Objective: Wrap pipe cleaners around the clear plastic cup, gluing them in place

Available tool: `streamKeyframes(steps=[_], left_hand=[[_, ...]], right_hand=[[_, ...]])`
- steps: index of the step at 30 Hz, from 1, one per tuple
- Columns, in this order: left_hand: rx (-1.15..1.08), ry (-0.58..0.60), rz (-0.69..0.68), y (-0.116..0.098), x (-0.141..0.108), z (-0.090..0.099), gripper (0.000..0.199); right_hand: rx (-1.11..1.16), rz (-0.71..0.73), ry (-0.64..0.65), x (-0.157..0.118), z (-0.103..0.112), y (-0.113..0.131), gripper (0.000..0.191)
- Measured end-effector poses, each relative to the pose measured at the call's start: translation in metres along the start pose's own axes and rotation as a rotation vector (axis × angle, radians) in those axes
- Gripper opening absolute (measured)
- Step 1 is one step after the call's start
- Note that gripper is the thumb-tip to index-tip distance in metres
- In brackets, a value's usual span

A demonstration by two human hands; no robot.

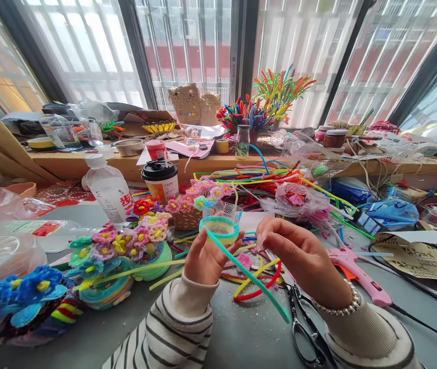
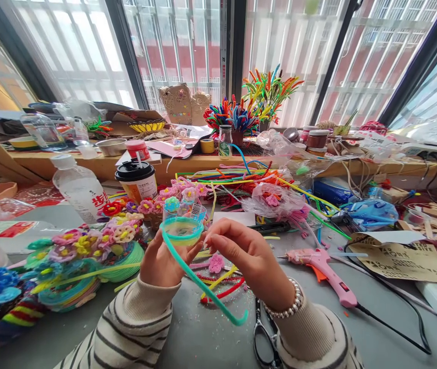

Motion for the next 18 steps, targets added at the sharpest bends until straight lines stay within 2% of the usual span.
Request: streamKeyframes(steps=[13, 16, 18], left_hand=[[0.040, -0.009, -0.010, 0.0020, 0.0010, 0.0036, 0.062], [0.044, -0.007, 0.000, 0.0025, 0.0012, 0.0028, 0.062], [0.042, -0.006, -0.003, 0.0023, 0.0016, 0.0022, 0.063]], right_hand=[[0.074, 0.014, -0.029, 0.0011, 0.0016, -0.0012, 0.002], [0.107, 0.024, -0.036, 0.0014, 0.0028, -0.0004, 0.010], [0.111, -0.006, -0.023, 0.0008, 0.0017, -0.0024, 0.007]])
Point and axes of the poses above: each hand's wrist, its own x-axis towards the middle knuckle, its own z-axis out of the back of the hand, y = z × x, the point moved 9 cm from there along x, towards the middle knuckle, and after that the axes turned 7 degrees about y, right-handed, at the moved point
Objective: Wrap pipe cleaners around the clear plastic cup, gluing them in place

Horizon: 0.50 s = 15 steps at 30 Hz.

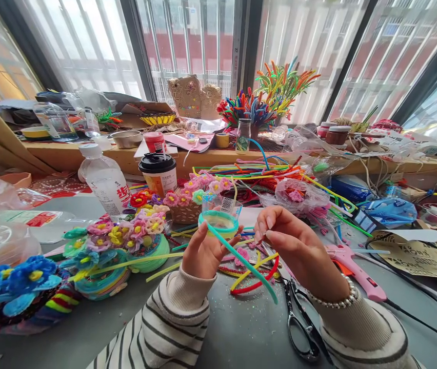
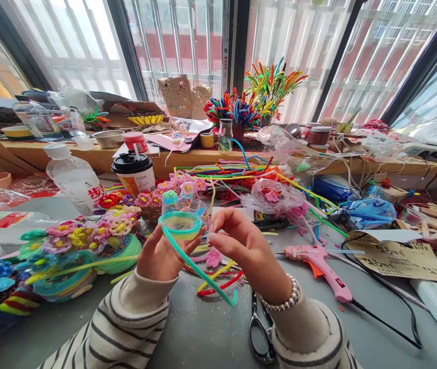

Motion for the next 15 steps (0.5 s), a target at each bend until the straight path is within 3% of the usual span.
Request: streamKeyframes(steps=[6, 11, 15], left_hand=[[0.020, -0.011, -0.025, 0.0003, 0.0014, 0.0001, 0.064], [0.033, -0.028, -0.013, 0.0012, 0.0009, -0.0013, 0.063], [0.063, -0.036, -0.026, 0.0014, 0.0012, 0.0002, 0.060]], right_hand=[[-0.039, -0.037, 0.045, -0.0018, -0.0049, -0.0003, 0.011], [0.063, -0.006, -0.055, -0.0009, 0.0031, -0.0012, 0.008], [-0.003, -0.043, -0.058, -0.0005, 0.0040, -0.0046, 0.006]])
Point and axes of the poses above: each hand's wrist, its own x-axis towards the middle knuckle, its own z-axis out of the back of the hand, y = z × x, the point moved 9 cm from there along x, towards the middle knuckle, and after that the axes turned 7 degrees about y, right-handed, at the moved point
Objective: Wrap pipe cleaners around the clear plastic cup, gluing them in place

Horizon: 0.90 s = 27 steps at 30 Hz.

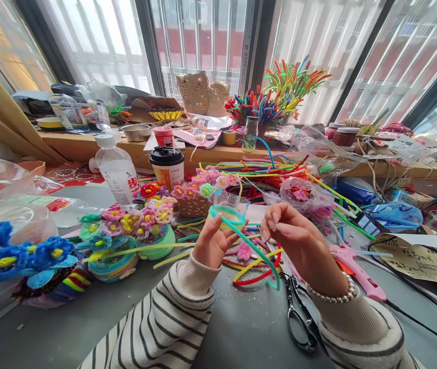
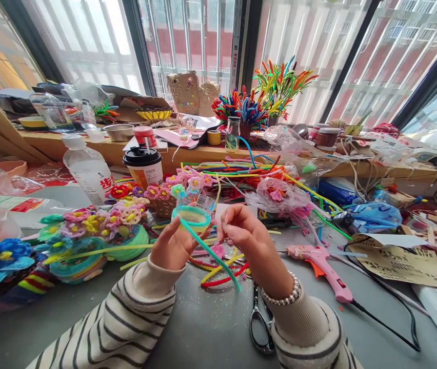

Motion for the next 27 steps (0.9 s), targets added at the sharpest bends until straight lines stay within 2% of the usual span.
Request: streamKeyframes(steps=[4, 7, 9, 11, 14, 18, 23, 27], left_hand=[[0.093, -0.050, -0.064, -0.002, -0.002, 0.004, 0.054], [0.227, -0.150, -0.298, -0.021, -0.012, 0.001, 0.056], [0.275, -0.143, -0.468, -0.034, -0.022, -0.011, 0.061], [0.295, -0.119, -0.519, -0.037, -0.027, -0.021, 0.061], [0.291, -0.097, -0.503, -0.035, -0.027, -0.024, 0.057], [0.299, -0.074, -0.437, -0.026, -0.018, -0.010, 0.056], [0.355, 0.095, -0.261, -0.004, -0.004, -0.005, 0.055], [0.375, 0.109, -0.124, 0.007, -0.003, -0.006, 0.056]], right_hand=[[-0.160, -0.024, -0.024, 0.000, 0.004, 0.000, 0.008], [-0.375, -0.003, -0.095, 0.000, 0.011, 0.006, 0.011], [-0.500, 0.022, -0.124, 0.000, 0.013, 0.010, 0.011], [-0.606, 0.070, -0.148, -0.001, 0.014, 0.016, 0.014], [-0.793, 0.150, -0.130, -0.003, 0.008, 0.025, 0.014], [-1.012, 0.195, 0.058, -0.002, -0.012, 0.026, 0.044], [-1.001, 0.122, 0.084, -0.001, -0.015, 0.026, 0.030], [-0.956, 0.000, 0.140, -0.001, -0.016, 0.019, 0.023]])
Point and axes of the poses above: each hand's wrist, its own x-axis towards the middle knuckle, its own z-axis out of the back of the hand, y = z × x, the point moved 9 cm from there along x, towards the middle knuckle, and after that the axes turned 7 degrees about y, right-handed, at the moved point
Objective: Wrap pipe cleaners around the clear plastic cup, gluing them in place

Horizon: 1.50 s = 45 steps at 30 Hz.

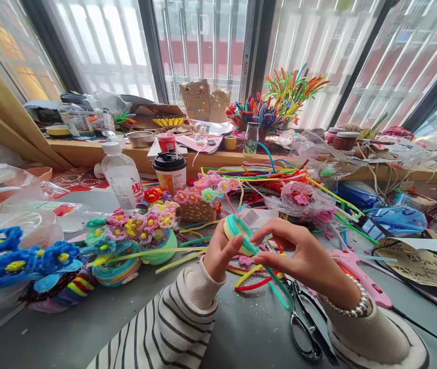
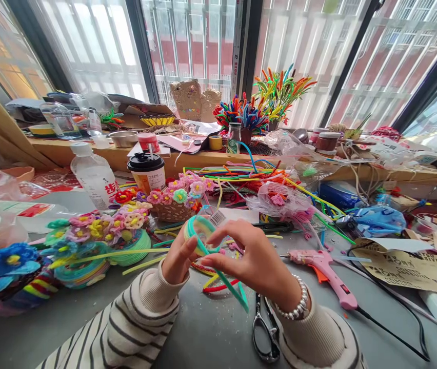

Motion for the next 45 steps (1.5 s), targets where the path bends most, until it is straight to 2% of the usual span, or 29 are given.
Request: streamKeyframes(steps=[4, 7, 9, 12, 15, 18, 25, 31, 37, 45], left_hand=[[-0.018, 0.028, 0.151, 0.011, 0.000, -0.004, 0.066], [-0.047, 0.027, 0.215, 0.013, 0.000, -0.007, 0.075], [-0.047, -0.044, 0.233, 0.010, 0.001, -0.002, 0.073], [0.007, -0.233, 0.202, 0.002, 0.000, 0.016, 0.060], [0.062, -0.299, 0.147, -0.001, 0.001, 0.027, 0.045], [0.104, -0.293, 0.143, 0.003, 0.002, 0.033, 0.036], [0.208, -0.269, 0.159, 0.004, 0.003, 0.032, 0.035], [0.219, -0.227, 0.152, 0.005, 0.005, 0.029, 0.036], [0.188, -0.200, 0.173, 0.008, 0.006, 0.027, 0.037], [0.217, -0.212, 0.194, 0.005, 0.005, 0.026, 0.049]], right_hand=[[0.049, -0.107, 0.006, -0.001, 0.000, -0.012, 0.019], [0.155, -0.198, -0.018, -0.003, 0.003, -0.026, 0.021], [0.239, -0.242, -0.064, -0.005, 0.008, -0.035, 0.022], [0.347, -0.295, -0.147, -0.009, 0.019, -0.046, 0.025], [0.424, -0.322, -0.198, -0.012, 0.026, -0.050, 0.026], [0.466, -0.347, -0.227, -0.014, 0.031, -0.050, 0.024], [0.591, -0.332, -0.266, -0.016, 0.037, -0.053, 0.020], [0.816, -0.378, -0.302, -0.022, 0.037, -0.070, 0.023], [1.056, -0.373, -0.360, -0.024, 0.035, -0.076, 0.024], [1.094, -0.427, -0.429, -0.030, 0.042, -0.073, 0.017]])
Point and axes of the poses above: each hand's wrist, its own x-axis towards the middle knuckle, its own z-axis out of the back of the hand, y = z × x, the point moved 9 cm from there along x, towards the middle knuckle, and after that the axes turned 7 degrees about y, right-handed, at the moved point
